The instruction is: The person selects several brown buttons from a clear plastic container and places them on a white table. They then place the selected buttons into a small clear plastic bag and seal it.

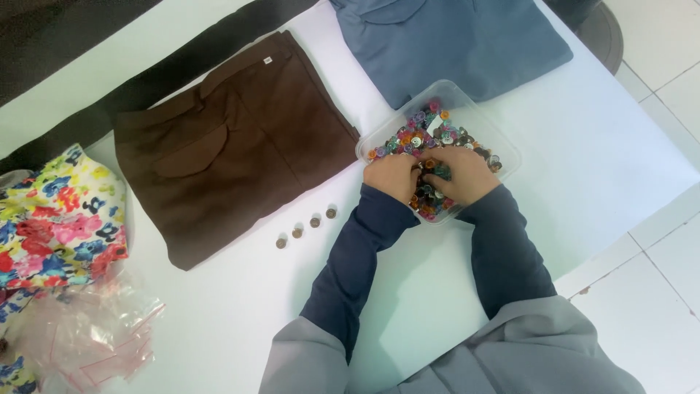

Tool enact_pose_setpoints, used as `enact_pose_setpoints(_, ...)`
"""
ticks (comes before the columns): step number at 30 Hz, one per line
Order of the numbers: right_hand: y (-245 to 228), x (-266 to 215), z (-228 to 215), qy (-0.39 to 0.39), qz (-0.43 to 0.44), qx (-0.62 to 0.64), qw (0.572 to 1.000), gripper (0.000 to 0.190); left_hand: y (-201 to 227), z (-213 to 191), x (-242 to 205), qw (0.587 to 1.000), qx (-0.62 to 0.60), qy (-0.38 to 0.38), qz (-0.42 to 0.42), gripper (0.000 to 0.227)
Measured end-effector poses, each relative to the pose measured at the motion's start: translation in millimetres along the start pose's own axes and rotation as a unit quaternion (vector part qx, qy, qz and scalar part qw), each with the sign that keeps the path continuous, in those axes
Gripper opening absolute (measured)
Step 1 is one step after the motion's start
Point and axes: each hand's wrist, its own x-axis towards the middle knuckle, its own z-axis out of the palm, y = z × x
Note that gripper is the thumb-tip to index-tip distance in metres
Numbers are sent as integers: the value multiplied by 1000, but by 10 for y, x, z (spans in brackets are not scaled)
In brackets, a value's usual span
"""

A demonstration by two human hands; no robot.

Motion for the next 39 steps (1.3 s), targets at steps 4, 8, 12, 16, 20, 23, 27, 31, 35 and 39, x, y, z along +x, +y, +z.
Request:
enact_pose_setpoints(4,-16,-61,33,32,4,-37,999,28,-58,-46,-116,995,-31,76,54,12)
enact_pose_setpoints(8,54,-53,56,164,-41,-12,986,13,-55,-251,-187,987,-72,112,85,22)
enact_pose_setpoints(12,59,-54,42,245,-50,58,967,15,-29,-327,-241,978,-91,169,84,27)
enact_pose_setpoints(16,-94,-46,-30,278,-91,89,952,19,-32,-406,-249,978,-117,149,87,28)
enact_pose_setpoints(20,-107,-54,-32,285,-114,114,945,22,-48,-657,-305,970,-212,64,95,32)
enact_pose_setpoints(23,-148,-68,-61,282,-118,115,945,20,-87,-803,-307,957,-281,0,79,36)
enact_pose_setpoints(27,-202,-101,-110,270,-132,129,945,26,-112,-795,-298,931,-361,-24,50,33)
enact_pose_setpoints(31,-242,-91,-105,268,-134,144,943,30,-92,-758,-272,928,-369,-27,28,40)
enact_pose_setpoints(35,-278,-102,-151,264,-150,145,942,40,-68,-771,-267,930,-367,-36,13,34)
enact_pose_setpoints(39,-317,-100,-160,261,-157,147,941,33,-62,-876,-302,932,-359,-34,35,27)
